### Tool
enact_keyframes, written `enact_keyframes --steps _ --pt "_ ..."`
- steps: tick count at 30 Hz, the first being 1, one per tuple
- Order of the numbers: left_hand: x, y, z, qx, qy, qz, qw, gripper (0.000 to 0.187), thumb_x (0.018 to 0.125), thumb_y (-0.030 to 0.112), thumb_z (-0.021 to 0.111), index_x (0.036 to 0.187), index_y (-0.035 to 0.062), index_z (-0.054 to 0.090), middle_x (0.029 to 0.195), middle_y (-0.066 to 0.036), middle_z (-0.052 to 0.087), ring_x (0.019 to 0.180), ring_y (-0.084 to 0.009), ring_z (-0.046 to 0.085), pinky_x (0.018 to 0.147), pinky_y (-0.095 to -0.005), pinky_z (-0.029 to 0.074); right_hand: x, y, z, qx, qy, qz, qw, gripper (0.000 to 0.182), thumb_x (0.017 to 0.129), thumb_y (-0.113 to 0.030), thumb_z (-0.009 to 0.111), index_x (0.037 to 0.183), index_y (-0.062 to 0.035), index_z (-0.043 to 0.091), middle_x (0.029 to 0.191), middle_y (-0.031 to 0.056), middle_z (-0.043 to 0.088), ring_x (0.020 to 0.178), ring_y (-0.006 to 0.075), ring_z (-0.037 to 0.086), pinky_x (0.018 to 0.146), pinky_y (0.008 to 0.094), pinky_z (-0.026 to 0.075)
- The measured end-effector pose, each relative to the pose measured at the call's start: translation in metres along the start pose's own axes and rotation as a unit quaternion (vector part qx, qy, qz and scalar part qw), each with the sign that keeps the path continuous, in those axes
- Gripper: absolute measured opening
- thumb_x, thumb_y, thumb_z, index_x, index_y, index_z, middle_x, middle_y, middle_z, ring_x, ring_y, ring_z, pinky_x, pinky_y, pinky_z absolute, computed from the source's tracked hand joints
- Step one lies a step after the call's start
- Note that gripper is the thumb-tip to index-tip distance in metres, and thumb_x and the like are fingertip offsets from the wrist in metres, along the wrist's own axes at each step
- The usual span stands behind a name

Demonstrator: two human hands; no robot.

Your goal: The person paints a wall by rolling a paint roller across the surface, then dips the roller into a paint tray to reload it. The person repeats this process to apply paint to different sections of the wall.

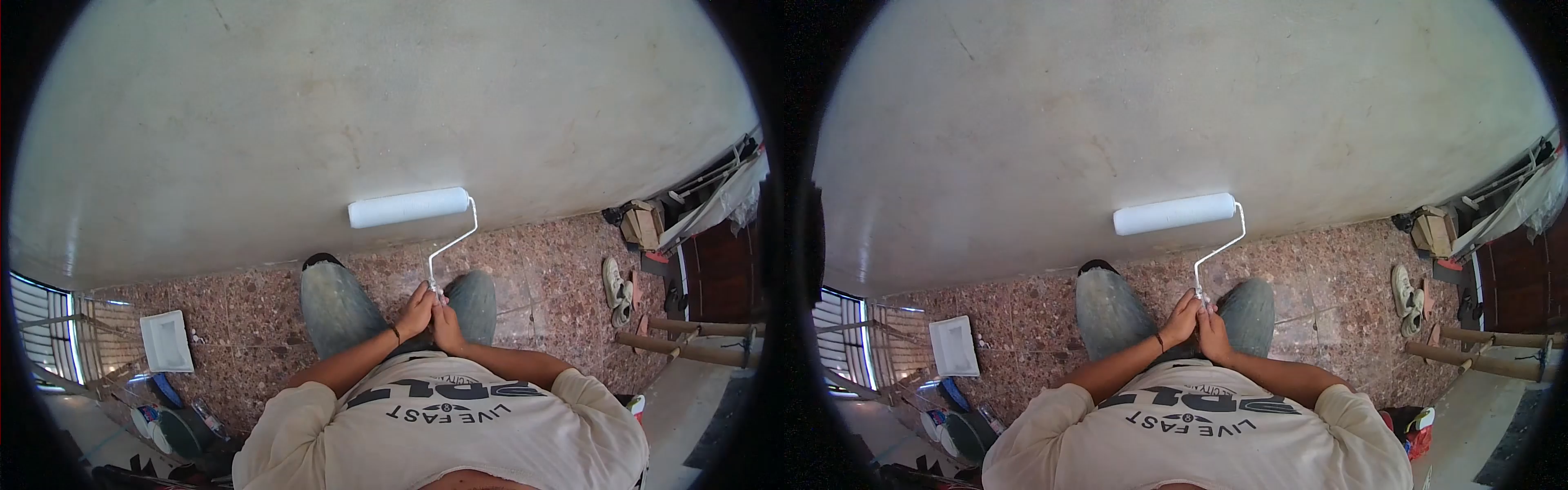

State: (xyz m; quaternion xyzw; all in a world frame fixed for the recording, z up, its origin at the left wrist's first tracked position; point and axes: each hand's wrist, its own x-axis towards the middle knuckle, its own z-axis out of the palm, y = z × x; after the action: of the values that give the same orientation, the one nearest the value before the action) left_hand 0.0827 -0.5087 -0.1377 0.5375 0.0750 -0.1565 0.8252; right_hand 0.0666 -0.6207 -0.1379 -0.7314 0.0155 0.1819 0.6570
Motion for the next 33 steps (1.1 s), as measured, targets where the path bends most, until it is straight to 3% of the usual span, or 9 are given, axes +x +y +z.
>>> enact_keyframes --steps 1,3,7,10,15,20,22,26,33 --pt "0.001 -0.006 -0.001 -0.031 0.001 -0.014 0.999 0.016 0.091 0.011 0.033 0.097 0.0027 0.047 0.089 -0.008 0.057 0.084 -0.0157 0.056 0.078 -0.0276 0.045 -0.002 -0.003 0.0 -0.003 0.0 0.003 1.0 0.041 0.097 -0.031 0.036 0.089 0.0064 0.052 0.067 0.0066 0.049 0.062 0.0154 0.047 0.058 0.0302 0.04" --pt "-0.002 -0.013 -0.001 -0.024 0.015 -0.018 0.999 0.017 0.092 0.011 0.033 0.095 0.0027 0.047 0.087 -0.008 0.057 0.082 -0.0171 0.057 0.078 -0.0286 0.046 -0.007 -0.008 -0.001 -0.015 -0.021 0.107 0.994 0.044 0.097 -0.033 0.034 0.09 0.0066 0.052 0.068 0.008 0.05 0.063 0.0163 0.048 0.059 0.0307 0.041" --pt "-0.001 -0.021 -0.004 -0.027 0.051 -0.056 0.997 0.018 0.091 0.013 0.033 0.092 0.0026 0.048 0.084 -0.01 0.057 0.08 -0.02 0.058 0.079 -0.0312 0.046 -0.001 0.018 0.0 -0.019 -0.021 0.1 0.995 0.047 0.097 -0.036 0.033 0.09 0.006 0.053 0.066 0.0089 0.051 0.06 0.0171 0.05 0.058 0.0304 0.041" --pt "0.004 -0.029 -0.005 -0.071 0.088 -0.101 0.988 0.019 0.09 0.015 0.035 0.089 0.0027 0.049 0.083 -0.009 0.056 0.079 -0.02 0.057 0.077 -0.0319 0.046 0.004 0.014 0.002 0.009 -0.046 0.187 0.981 0.047 0.096 -0.036 0.032 0.083 0.0032 0.055 0.064 0.0108 0.053 0.055 0.018 0.053 0.05 0.0323 0.041" --pt "0.021 -0.05 -0.021 -0.085 0.127 -0.153 0.976 0.019 0.087 0.019 0.04 0.086 0.0047 0.053 0.082 -0.009 0.056 0.076 -0.0207 0.055 0.07 -0.0346 0.046 0.027 0.036 0.01 0.017 -0.043 0.244 0.969 0.045 0.094 -0.036 0.032 0.078 -0.0004 0.054 0.061 0.0092 0.052 0.048 0.0188 0.051 0.043 0.0344 0.039" --pt "0.037 -0.038 -0.031 -0.031 0.142 -0.284 0.948 0.027 0.086 0.027 0.04 0.09 0.0054 0.056 0.085 -0.011 0.057 0.077 -0.0233 0.055 0.066 -0.0391 0.046 0.045 0.024 0.021 0.127 -0.029 0.319 0.939 0.044 0.092 -0.04 0.035 0.075 -0.0047 0.055 0.057 0.0047 0.049 0.045 0.0164 0.047 0.039 0.0319 0.035" --pt "0.051 -0.048 -0.041 -0.011 0.14 -0.352 0.925 0.033 0.086 0.033 0.041 0.088 0.0048 0.058 0.083 -0.012 0.058 0.077 -0.0257 0.055 0.064 -0.0435 0.045 0.056 0.03 0.024 0.092 -0.024 0.344 0.934 0.044 0.092 -0.045 0.033 0.068 -0.0119 0.051 0.049 0.0005 0.043 0.037 0.0123 0.038 0.034 0.0288 0.026" --pt "0.076 -0.091 -0.061 -0.067 0.181 -0.341 0.92 0.032 0.087 0.032 0.041 0.084 0.0058 0.058 0.078 -0.012 0.058 0.073 -0.0262 0.056 0.06 -0.0429 0.044 0.069 0.046 0.027 0.094 -0.02 0.351 0.931 0.047 0.09 -0.048 0.035 0.064 -0.0121 0.051 0.049 0.0 0.044 0.038 0.0118 0.037 0.035 0.0286 0.026" --pt "0.066 -0.072 -0.052 -0.077 0.157 -0.34 0.924 0.029 0.087 0.03 0.04 0.083 0.0086 0.059 0.071 -0.01 0.057 0.061 -0.0238 0.054 0.05 -0.0384 0.043 0.062 0.021 0.018 0.102 -0.045 0.351 0.93 0.043 0.091 -0.045 0.038 0.062 -0.0141 0.048 0.048 -0.0011 0.042 0.036 0.0103 0.035 0.034 0.0273 0.025"
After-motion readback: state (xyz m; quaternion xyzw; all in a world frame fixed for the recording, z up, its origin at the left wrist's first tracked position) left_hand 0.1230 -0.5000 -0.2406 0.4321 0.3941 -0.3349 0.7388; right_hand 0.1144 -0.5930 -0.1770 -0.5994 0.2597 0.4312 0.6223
